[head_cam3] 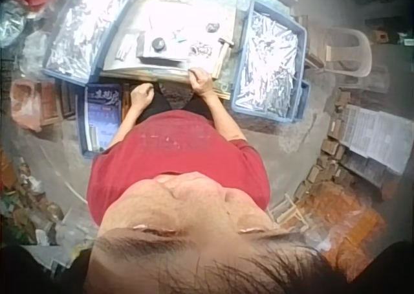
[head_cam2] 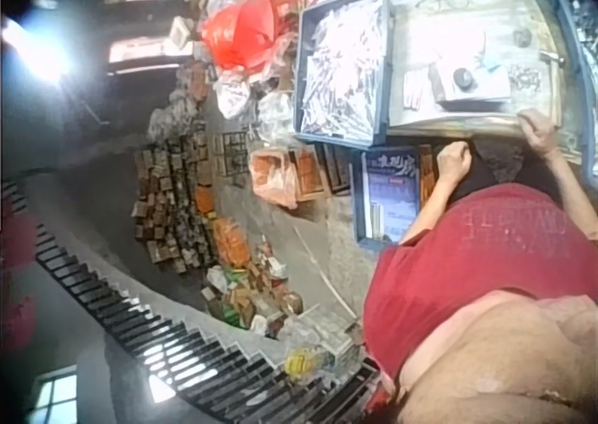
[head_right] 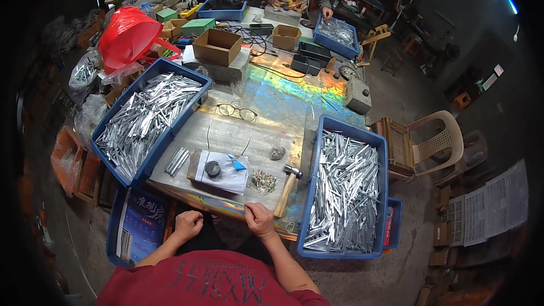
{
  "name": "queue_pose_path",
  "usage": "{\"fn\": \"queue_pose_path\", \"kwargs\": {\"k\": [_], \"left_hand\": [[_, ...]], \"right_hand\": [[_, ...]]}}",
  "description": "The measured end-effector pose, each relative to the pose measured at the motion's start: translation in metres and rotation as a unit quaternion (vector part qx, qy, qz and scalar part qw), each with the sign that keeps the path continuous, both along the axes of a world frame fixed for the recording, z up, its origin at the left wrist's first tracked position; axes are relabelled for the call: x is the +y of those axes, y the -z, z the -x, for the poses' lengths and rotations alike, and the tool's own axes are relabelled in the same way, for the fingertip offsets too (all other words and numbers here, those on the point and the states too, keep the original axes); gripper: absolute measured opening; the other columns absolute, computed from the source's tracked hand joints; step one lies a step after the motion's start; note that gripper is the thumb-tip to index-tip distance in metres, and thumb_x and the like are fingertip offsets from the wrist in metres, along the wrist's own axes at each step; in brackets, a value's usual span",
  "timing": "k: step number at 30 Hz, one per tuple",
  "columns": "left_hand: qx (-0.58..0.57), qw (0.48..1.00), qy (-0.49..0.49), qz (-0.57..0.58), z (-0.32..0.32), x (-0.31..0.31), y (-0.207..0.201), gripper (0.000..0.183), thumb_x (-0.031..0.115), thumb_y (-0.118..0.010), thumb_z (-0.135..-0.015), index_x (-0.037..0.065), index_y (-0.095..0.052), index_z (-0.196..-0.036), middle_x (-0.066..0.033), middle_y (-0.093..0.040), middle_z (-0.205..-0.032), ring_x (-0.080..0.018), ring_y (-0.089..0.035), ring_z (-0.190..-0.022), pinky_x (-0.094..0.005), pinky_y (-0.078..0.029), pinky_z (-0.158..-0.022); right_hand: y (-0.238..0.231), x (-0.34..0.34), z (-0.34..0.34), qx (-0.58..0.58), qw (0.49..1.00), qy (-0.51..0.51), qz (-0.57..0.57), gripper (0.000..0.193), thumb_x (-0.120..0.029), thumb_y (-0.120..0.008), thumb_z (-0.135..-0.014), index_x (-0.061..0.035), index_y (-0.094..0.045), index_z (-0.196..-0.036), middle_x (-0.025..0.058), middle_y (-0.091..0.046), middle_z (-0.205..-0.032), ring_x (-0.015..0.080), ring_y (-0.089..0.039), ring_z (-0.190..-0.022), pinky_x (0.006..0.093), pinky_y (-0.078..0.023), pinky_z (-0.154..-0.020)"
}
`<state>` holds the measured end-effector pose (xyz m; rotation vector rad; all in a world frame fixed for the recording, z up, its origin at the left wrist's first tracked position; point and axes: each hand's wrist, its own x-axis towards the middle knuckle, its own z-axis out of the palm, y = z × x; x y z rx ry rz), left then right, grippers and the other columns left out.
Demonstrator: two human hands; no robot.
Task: The person puts on eyeglasses, picks up metal strips from a container, and assembles them with small metal pins by hand and with a hammer on a metal block.
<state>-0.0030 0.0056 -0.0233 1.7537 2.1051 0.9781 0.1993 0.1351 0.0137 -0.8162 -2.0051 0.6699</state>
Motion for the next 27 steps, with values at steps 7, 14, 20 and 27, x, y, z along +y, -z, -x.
{"fn": "queue_pose_path", "kwargs": {"k": [7, 14, 20, 27], "left_hand": [[0.001, 1.000, -0.002, -0.001, -0.0001, -0.0007, 0.0005, 0.004, 0.009, -0.056, -0.063, 0.007, -0.057, -0.066, -0.0079, -0.056, -0.063, -0.0252, -0.057, -0.062, -0.0349, -0.044, -0.055], [0.004, 1.000, -0.001, 0.006, -0.0002, -0.0022, 0.0010, 0.005, 0.009, -0.056, -0.063, 0.007, -0.057, -0.066, -0.0079, -0.056, -0.064, -0.0254, -0.056, -0.062, -0.0352, -0.044, -0.056], [0.011, 1.000, -0.004, 0.016, 0.0011, -0.0041, 0.0037, 0.004, 0.010, -0.056, -0.063, 0.007, -0.057, -0.067, -0.0077, -0.056, -0.064, -0.0254, -0.056, -0.063, -0.0353, -0.044, -0.055], [0.012, 1.000, -0.005, -0.003, -0.0004, -0.0014, 0.0025, 0.004, 0.009, -0.057, -0.063, 0.007, -0.057, -0.067, -0.0076, -0.056, -0.063, -0.0249, -0.056, -0.061, -0.0344, -0.044, -0.054]], "right_hand": [[0.0015, -0.0007, -0.0007, -0.001, 1.000, 0.003, 0.006, 0.006, -0.001, -0.055, -0.068, -0.0018, -0.056, -0.073, 0.0122, -0.054, -0.064, 0.0261, -0.055, -0.056, 0.0321, -0.043, -0.050], [0.0023, -0.0014, -0.0015, 0.001, 1.000, 0.003, -0.001, 0.006, -0.002, -0.055, -0.068, -0.0017, -0.056, -0.074, 0.0122, -0.055, -0.065, 0.0259, -0.055, -0.056, 0.0320, -0.043, -0.050], [0.0038, -0.0015, 0.0002, 0.008, 1.000, -0.004, 0.006, 0.005, -0.002, -0.055, -0.068, -0.0019, -0.056, -0.073, 0.0120, -0.054, -0.064, 0.0258, -0.055, -0.056, 0.0316, -0.043, -0.050], [0.0021, -0.0016, -0.0021, 0.003, 1.000, 0.005, 0.025, 0.005, -0.002, -0.054, -0.070, -0.0022, -0.055, -0.074, 0.0122, -0.054, -0.064, 0.0264, -0.054, -0.057, 0.0324, -0.042, -0.051]]}}
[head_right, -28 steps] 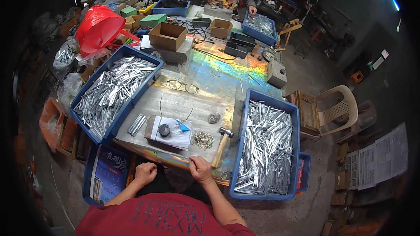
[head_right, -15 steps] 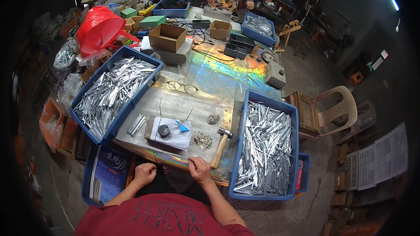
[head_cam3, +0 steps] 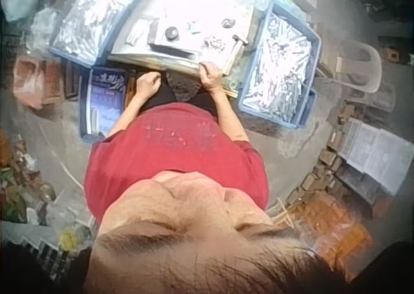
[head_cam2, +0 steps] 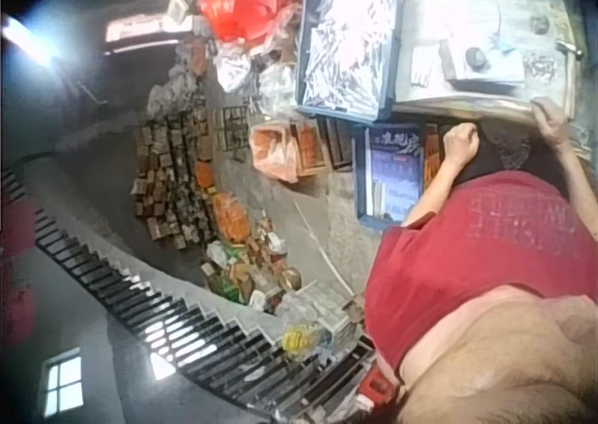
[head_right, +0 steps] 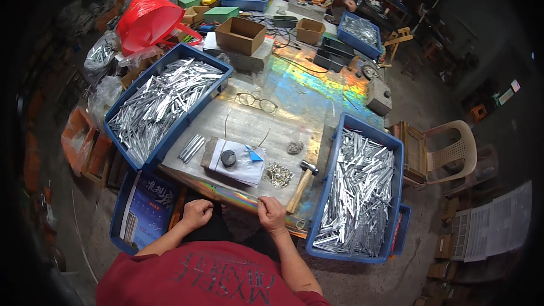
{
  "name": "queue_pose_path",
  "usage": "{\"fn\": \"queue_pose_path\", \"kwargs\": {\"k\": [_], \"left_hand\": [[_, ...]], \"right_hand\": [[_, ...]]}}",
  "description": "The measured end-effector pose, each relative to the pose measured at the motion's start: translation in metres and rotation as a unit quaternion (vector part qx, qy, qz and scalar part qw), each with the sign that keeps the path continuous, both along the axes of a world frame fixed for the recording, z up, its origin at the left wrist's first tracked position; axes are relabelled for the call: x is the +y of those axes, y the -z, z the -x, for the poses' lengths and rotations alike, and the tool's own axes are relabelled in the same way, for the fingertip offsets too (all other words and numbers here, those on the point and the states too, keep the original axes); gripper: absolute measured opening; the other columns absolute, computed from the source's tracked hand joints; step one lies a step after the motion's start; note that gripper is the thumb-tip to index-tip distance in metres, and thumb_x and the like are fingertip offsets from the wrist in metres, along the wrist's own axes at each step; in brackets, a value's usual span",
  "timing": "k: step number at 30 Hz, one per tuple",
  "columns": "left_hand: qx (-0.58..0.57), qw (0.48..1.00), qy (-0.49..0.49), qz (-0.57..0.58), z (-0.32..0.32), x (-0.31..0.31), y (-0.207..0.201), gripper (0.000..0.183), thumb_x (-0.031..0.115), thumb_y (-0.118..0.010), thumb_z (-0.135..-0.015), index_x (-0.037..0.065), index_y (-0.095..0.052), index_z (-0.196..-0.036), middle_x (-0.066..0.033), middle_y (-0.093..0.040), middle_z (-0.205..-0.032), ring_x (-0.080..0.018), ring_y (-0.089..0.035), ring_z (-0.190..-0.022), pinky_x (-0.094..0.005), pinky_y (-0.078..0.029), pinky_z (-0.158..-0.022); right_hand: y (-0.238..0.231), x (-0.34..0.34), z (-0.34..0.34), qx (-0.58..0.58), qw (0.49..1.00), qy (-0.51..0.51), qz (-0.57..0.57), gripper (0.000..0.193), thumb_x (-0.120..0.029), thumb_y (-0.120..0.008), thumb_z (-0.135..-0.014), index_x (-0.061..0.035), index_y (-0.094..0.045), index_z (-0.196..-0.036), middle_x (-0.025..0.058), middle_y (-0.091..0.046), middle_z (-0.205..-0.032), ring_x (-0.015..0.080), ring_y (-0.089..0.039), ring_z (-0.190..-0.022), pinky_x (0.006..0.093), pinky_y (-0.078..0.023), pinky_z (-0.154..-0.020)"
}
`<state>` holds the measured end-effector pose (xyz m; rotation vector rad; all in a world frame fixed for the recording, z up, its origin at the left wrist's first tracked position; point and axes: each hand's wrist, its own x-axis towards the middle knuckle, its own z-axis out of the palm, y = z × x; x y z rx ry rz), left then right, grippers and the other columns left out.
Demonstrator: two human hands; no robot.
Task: The person puts on eyeglasses, picks up metal strips from a container, and assembles them with small metal pins by hand and with a hammer on a metal block.
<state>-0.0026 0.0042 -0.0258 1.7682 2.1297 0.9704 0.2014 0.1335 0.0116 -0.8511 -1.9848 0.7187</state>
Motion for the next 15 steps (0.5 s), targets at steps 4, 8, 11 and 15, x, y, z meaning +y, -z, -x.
{"fn": "queue_pose_path", "kwargs": {"k": [4, 8, 11, 15], "left_hand": [[-0.011, 1.000, 0.002, -0.012, 0.001, -0.001, 0.001, 0.004, 0.008, -0.058, -0.063, 0.007, -0.057, -0.067, -0.0071, -0.055, -0.060, -0.0237, -0.056, -0.058, -0.0333, -0.043, -0.052], [-0.026, 1.000, 0.006, -0.010, 0.002, -0.002, 0.002, 0.005, 0.007, -0.057, -0.064, 0.006, -0.058, -0.068, -0.0078, -0.056, -0.063, -0.0243, -0.057, -0.059, -0.0327, -0.044, -0.053], [-0.044, 0.999, 0.009, -0.012, 0.004, -0.004, -0.002, 0.005, 0.007, -0.057, -0.064, 0.005, -0.058, -0.069, -0.0087, -0.057, -0.065, -0.0248, -0.057, -0.061, -0.0323, -0.044, -0.054], [-0.105, 0.992, 0.015, -0.064, 0.008, -0.003, -0.012, 0.005, 0.002, -0.057, -0.065, 0.003, -0.058, -0.070, -0.0097, -0.056, -0.063, -0.0235, -0.056, -0.056, -0.0299, -0.043, -0.050]], "right_hand": [[0.001, 0.001, -0.001, -0.013, 1.000, -0.001, 0.015, 0.005, -0.003, -0.055, -0.071, -0.0009, -0.056, -0.075, 0.0120, -0.055, -0.065, 0.0241, -0.055, -0.057, 0.0293, -0.041, -0.051], [0.001, 0.000, -0.001, -0.009, 1.000, -0.006, 0.020, 0.005, -0.003, -0.054, -0.071, -0.0009, -0.056, -0.075, 0.0121, -0.055, -0.066, 0.0242, -0.055, -0.057, 0.0295, -0.042, -0.051], [0.000, 0.000, -0.001, -0.015, 0.999, -0.012, 0.026, 0.006, -0.002, -0.054, -0.071, -0.0008, -0.057, -0.076, 0.0127, -0.054, -0.066, 0.0246, -0.054, -0.057, 0.0296, -0.042, -0.051], [0.005, -0.001, -0.004, 0.026, 0.995, 0.008, 0.091, 0.006, -0.005, -0.055, -0.074, -0.0002, -0.057, -0.077, 0.0087, -0.054, -0.062, 0.0172, -0.053, -0.053, 0.0266, -0.041, -0.048]]}}
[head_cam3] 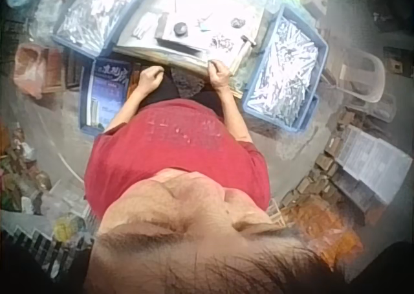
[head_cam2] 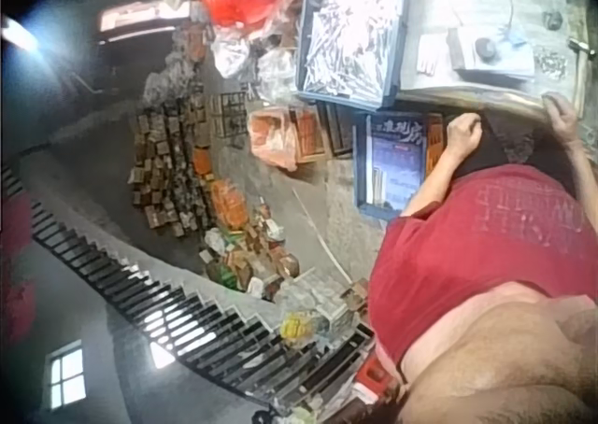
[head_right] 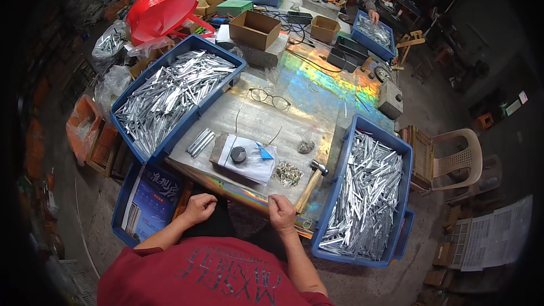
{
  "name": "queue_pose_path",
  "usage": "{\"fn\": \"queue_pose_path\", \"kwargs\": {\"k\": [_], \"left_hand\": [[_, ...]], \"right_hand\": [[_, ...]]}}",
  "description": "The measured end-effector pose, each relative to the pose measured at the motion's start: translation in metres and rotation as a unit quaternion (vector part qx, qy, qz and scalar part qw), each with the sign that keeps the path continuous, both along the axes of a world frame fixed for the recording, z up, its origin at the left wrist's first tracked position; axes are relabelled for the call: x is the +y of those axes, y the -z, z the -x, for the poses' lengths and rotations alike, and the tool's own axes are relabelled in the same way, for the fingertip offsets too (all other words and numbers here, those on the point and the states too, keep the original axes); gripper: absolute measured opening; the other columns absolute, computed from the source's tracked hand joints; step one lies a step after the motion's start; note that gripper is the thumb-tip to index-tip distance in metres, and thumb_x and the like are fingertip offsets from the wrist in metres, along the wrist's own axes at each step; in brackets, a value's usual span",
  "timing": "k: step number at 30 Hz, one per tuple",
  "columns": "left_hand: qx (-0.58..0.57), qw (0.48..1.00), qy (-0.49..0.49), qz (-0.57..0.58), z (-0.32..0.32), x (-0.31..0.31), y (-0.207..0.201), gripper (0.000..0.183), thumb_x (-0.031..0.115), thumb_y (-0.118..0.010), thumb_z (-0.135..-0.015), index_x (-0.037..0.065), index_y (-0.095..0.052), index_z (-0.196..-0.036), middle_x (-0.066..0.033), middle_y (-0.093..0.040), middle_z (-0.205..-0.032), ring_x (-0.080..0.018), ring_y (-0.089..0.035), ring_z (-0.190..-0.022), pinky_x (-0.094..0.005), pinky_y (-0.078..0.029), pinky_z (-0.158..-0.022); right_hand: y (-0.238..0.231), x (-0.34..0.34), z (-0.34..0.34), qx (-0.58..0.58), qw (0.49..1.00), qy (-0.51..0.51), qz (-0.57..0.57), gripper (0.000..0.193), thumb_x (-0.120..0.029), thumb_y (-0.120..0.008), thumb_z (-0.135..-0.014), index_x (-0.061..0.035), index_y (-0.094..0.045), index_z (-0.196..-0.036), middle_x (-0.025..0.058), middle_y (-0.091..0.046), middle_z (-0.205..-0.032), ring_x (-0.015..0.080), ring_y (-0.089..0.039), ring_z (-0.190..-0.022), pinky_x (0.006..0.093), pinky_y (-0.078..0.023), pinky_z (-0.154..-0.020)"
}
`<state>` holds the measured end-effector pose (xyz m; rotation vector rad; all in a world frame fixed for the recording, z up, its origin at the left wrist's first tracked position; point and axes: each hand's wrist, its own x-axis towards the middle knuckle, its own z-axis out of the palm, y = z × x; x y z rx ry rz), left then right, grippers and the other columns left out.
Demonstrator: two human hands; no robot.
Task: The person puts on eyeglasses, picks up metal strips from a container, and assembles them with small metal pins by hand and with a hammer on a metal block.
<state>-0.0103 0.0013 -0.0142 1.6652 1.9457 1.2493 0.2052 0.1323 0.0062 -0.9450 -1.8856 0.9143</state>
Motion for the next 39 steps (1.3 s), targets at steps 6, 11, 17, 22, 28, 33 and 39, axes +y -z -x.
{"fn": "queue_pose_path", "kwargs": {"k": [6, 11, 17, 22, 28, 33, 39], "left_hand": [[0.014, 0.996, 0.025, -0.083, 0.023, 0.031, -0.074, 0.008, 0.000, -0.058, -0.066, 0.001, -0.056, -0.073, -0.0106, -0.054, -0.062, -0.0238, -0.053, -0.053, -0.0300, -0.041, -0.048], [0.056, 0.990, 0.021, -0.130, 0.053, 0.108, -0.103, 0.008, 0.000, -0.055, -0.068, 0.001, -0.056, -0.076, -0.0109, -0.054, -0.065, -0.0227, -0.053, -0.054, -0.0290, -0.041, -0.049], [0.209, 0.977, 0.011, -0.037, 0.080, 0.190, -0.101, 0.021, 0.005, -0.050, -0.070, 0.007, -0.053, -0.091, -0.0113, -0.054, -0.080, -0.0294, -0.054, -0.075, -0.0366, -0.044, -0.063], [0.290, 0.951, 0.022, 0.104, 0.087, 0.227, -0.085, 0.023, 0.005, -0.046, -0.072, 0.012, -0.052, -0.094, -0.0085, -0.053, -0.084, -0.0270, -0.053, -0.083, -0.0363, -0.045, -0.067], [0.395, 0.911, 0.064, 0.103, 0.091, 0.249, -0.075, 0.016, 0.007, -0.047, -0.072, 0.011, -0.052, -0.086, -0.0052, -0.054, -0.084, -0.0238, -0.053, -0.084, -0.0335, -0.045, -0.066], [0.417, 0.904, 0.073, 0.064, 0.103, 0.261, -0.066, 0.016, 0.004, -0.048, -0.069, 0.010, -0.053, -0.083, -0.0033, -0.055, -0.082, -0.0240, -0.052, -0.081, -0.0324, -0.044, -0.069], [0.329, 0.938, 0.045, -0.099, 0.099, 0.258, -0.102, 0.021, 0.000, -0.048, -0.067, 0.007, -0.053, -0.086, -0.0066, -0.057, -0.079, -0.0240, -0.053, -0.075, -0.0318, -0.044, -0.065]], "right_hand": [[-0.046, 0.026, 0.018, 0.150, 0.962, 0.082, 0.213, 0.012, -0.010, -0.052, -0.080, 0.0005, -0.057, -0.083, 0.0000, -0.051, -0.060, 0.0040, -0.045, -0.049, 0.0178, -0.036, -0.044], [-0.095, 0.093, 0.064, 0.165, 0.974, 0.093, 0.124, 0.015, -0.011, -0.051, -0.080, 0.0022, -0.056, -0.082, 0.0016, -0.051, -0.061, 0.0050, -0.046, -0.051, 0.0181, -0.037, -0.045], [-0.093, 0.175, 0.099, -0.150, 0.971, 0.088, -0.166, 0.016, -0.012, -0.049, -0.075, -0.0075, -0.060, -0.086, 0.0144, -0.057, -0.070, 0.0279, -0.057, -0.066, 0.0378, -0.043, -0.059], [-0.077, 0.198, 0.103, -0.391, 0.914, 0.025, -0.108, 0.024, -0.010, -0.047, -0.072, -0.0143, -0.061, -0.091, 0.0149, -0.057, -0.082, 0.0321, -0.055, -0.076, 0.0439, -0.042, -0.066], [-0.060, 0.213, 0.101, -0.443, 0.876, -0.050, -0.183, 0.025, -0.006, -0.046, -0.072, -0.0135, -0.061, -0.091, 0.0123, -0.057, -0.085, 0.0307, -0.053, -0.084, 0.0393, -0.043, -0.070], [-0.050, 0.225, 0.101, -0.307, 0.929, -0.083, -0.189, 0.019, -0.005, -0.051, -0.070, -0.0081, -0.060, -0.087, 0.0125, -0.057, -0.077, 0.0301, -0.055, -0.076, 0.0373, -0.045, -0.066], [-0.100, 0.225, 0.096, -0.168, 0.950, -0.043, -0.262, 0.016, -0.012, -0.058, -0.072, -0.0072, -0.060, -0.087, 0.0115, -0.056, -0.078, 0.0279, -0.054, -0.075, 0.0349, -0.044, -0.065]]}}
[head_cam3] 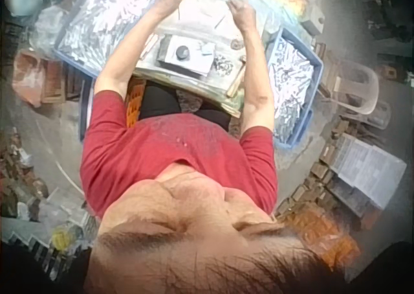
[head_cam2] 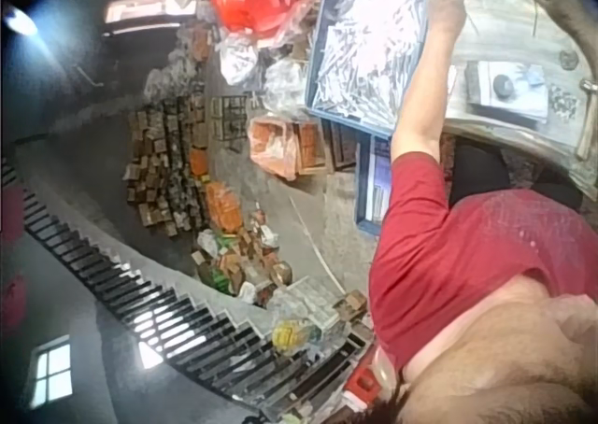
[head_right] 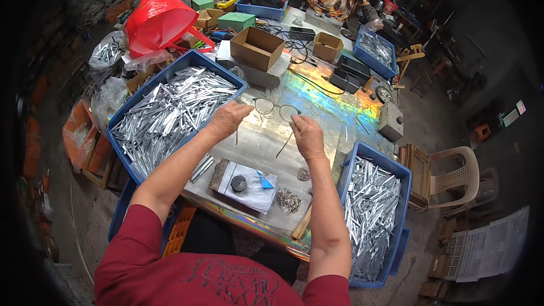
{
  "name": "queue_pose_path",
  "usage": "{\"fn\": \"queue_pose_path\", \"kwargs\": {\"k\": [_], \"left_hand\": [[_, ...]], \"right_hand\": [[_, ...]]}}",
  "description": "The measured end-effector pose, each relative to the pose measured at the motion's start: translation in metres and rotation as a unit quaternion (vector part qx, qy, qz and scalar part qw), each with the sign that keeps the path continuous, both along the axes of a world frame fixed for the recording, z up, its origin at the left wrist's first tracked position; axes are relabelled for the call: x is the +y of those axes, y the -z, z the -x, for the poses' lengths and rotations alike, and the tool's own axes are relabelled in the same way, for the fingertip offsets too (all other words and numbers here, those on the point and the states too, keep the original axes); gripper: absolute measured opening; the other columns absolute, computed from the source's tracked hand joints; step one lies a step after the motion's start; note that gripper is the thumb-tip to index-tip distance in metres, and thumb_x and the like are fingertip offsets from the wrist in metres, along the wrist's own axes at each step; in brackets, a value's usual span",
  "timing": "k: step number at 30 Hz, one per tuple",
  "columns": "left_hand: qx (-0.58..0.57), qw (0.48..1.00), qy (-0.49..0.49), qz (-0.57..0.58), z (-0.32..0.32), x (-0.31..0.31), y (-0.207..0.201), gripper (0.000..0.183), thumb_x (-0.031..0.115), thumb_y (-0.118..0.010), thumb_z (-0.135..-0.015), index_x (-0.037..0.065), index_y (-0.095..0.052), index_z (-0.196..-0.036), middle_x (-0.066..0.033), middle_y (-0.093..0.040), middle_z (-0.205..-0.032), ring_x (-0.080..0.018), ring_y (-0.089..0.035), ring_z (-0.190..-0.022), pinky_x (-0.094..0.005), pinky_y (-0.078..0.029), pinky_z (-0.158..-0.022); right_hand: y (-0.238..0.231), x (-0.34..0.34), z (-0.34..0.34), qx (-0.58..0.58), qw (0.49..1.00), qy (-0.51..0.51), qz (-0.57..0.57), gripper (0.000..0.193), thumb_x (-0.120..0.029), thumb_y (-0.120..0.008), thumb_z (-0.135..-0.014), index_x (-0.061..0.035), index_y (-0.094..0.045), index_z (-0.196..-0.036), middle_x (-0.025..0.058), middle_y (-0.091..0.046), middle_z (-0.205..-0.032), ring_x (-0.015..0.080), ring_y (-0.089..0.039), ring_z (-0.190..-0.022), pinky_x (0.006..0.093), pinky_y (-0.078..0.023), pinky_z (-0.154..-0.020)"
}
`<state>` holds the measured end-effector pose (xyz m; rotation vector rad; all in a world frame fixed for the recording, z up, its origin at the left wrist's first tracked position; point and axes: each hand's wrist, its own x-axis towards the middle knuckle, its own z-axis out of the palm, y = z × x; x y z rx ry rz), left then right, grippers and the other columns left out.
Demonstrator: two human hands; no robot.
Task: The person puts on eyeglasses, picks up metal strips from a container, and assembles them with small metal pins by hand and with a hammer on a metal block.
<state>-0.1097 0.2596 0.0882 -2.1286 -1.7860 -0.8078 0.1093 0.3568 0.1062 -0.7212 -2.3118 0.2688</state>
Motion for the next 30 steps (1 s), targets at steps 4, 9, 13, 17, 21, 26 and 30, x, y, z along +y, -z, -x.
{"fn": "queue_pose_path", "kwargs": {"k": [4, 9, 13, 17, 21, 26, 30], "left_hand": [[-0.086, 0.989, 0.044, -0.109, -0.008, -0.018, -0.039, 0.025, -0.001, -0.052, -0.069, 0.003, -0.054, -0.093, -0.0115, -0.058, -0.076, -0.0255, -0.056, -0.068, -0.0313, -0.046, -0.060], [-0.174, 0.959, 0.106, -0.196, -0.034, -0.050, -0.090, 0.020, -0.006, -0.060, -0.067, 0.000, -0.058, -0.086, -0.0126, -0.059, -0.075, -0.0221, -0.059, -0.066, -0.0261, -0.048, -0.058], [-0.251, 0.939, 0.124, -0.200, -0.059, -0.081, -0.118, 0.015, -0.005, -0.061, -0.068, -0.001, -0.059, -0.082, -0.0097, -0.058, -0.073, -0.0179, -0.059, -0.067, -0.0240, -0.047, -0.061], [-0.347, 0.912, 0.169, -0.142, -0.077, -0.111, -0.127, 0.010, 0.004, -0.062, -0.071, 0.000, -0.059, -0.080, -0.0080, -0.060, -0.073, -0.0142, -0.058, -0.066, -0.0227, -0.046, -0.060], [-0.410, 0.879, 0.227, -0.086, -0.088, -0.136, -0.134, 0.013, 0.002, -0.064, -0.069, 0.000, -0.061, -0.081, -0.0103, -0.061, -0.073, -0.0156, -0.060, -0.064, -0.0232, -0.047, -0.057], [-0.443, 0.862, 0.236, -0.075, -0.105, -0.161, -0.129, 0.024, 0.023, -0.061, -0.075, -0.001, -0.059, -0.072, -0.0079, -0.060, -0.064, -0.0147, -0.058, -0.057, -0.0234, -0.046, -0.052], [-0.428, 0.862, 0.266, -0.063, -0.111, -0.184, -0.136, 0.027, 0.025, -0.060, -0.076, -0.002, -0.059, -0.072, -0.0096, -0.059, -0.061, -0.0191, -0.059, -0.055, -0.0261, -0.047, -0.052]], "right_hand": [[-0.058, -0.023, -0.011, 0.074, 0.997, -0.009, 0.036, 0.019, -0.014, -0.060, -0.073, -0.0075, -0.061, -0.091, 0.0096, -0.054, -0.080, 0.0222, -0.053, -0.071, 0.0298, -0.043, -0.064], [-0.109, -0.065, -0.041, 0.127, 0.992, -0.024, 0.009, 0.016, -0.010, -0.061, -0.073, -0.0051, -0.062, -0.089, 0.0107, -0.056, -0.089, 0.0204, -0.056, -0.076, 0.0266, -0.045, -0.065], [-0.125, -0.098, -0.063, 0.133, 0.989, -0.044, 0.035, 0.014, -0.006, -0.060, -0.072, -0.0010, -0.060, -0.086, 0.0108, -0.060, -0.078, 0.0214, -0.058, -0.071, 0.0264, -0.045, -0.064], [-0.133, -0.133, -0.086, 0.181, 0.975, -0.059, 0.113, 0.014, -0.009, -0.059, -0.076, 0.0021, -0.059, -0.084, 0.0105, -0.059, -0.073, 0.0143, -0.056, -0.059, 0.0226, -0.044, -0.052], [-0.135, -0.164, -0.111, 0.241, 0.952, -0.078, 0.169, 0.017, -0.016, -0.056, -0.079, 0.0017, -0.058, -0.081, 0.0082, -0.058, -0.066, 0.0085, -0.051, -0.048, 0.0190, -0.039, -0.043], [-0.140, -0.202, -0.131, 0.237, 0.951, -0.061, 0.186, 0.022, -0.021, -0.058, -0.078, 0.0010, -0.058, -0.077, 0.0079, -0.057, -0.061, 0.0107, -0.052, -0.046, 0.0200, -0.040, -0.043], [-0.138, -0.224, -0.141, 0.269, 0.945, -0.095, 0.157, 0.017, -0.017, -0.060, -0.073, 0.0003, -0.057, -0.073, 0.0097, -0.057, -0.057, 0.0159, -0.054, -0.047, 0.0244, -0.044, -0.046]]}}
